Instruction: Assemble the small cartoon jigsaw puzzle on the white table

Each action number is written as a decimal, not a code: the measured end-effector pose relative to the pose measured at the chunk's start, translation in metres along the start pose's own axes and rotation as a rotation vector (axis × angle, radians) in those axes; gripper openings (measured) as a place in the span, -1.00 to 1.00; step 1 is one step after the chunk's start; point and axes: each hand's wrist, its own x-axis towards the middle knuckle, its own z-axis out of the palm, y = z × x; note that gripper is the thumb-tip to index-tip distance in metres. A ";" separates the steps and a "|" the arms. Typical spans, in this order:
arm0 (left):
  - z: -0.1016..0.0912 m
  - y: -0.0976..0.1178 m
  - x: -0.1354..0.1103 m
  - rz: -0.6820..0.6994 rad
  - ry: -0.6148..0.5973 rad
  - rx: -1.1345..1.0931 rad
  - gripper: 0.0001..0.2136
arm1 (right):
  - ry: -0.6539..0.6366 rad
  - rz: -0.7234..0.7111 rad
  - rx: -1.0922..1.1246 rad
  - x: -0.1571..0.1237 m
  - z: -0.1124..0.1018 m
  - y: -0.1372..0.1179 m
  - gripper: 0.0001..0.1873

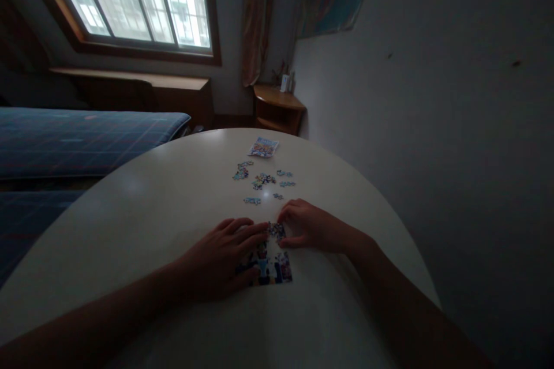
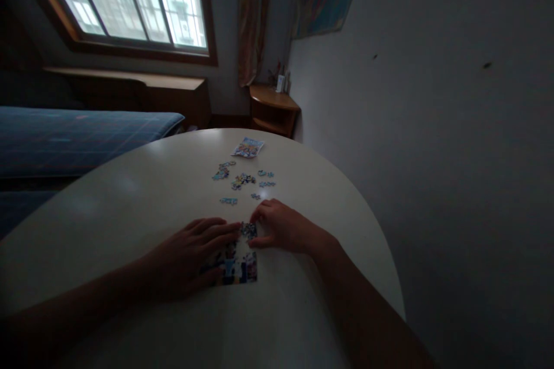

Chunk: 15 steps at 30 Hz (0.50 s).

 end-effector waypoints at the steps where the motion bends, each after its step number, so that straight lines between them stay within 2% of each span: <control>1: 0.000 0.000 0.000 -0.004 -0.003 0.004 -0.44 | 0.001 0.000 -0.002 0.000 0.000 -0.001 -0.63; 15: 0.000 0.001 0.000 -0.001 -0.005 0.017 -0.46 | 0.046 -0.031 -0.021 -0.005 -0.001 -0.005 -0.63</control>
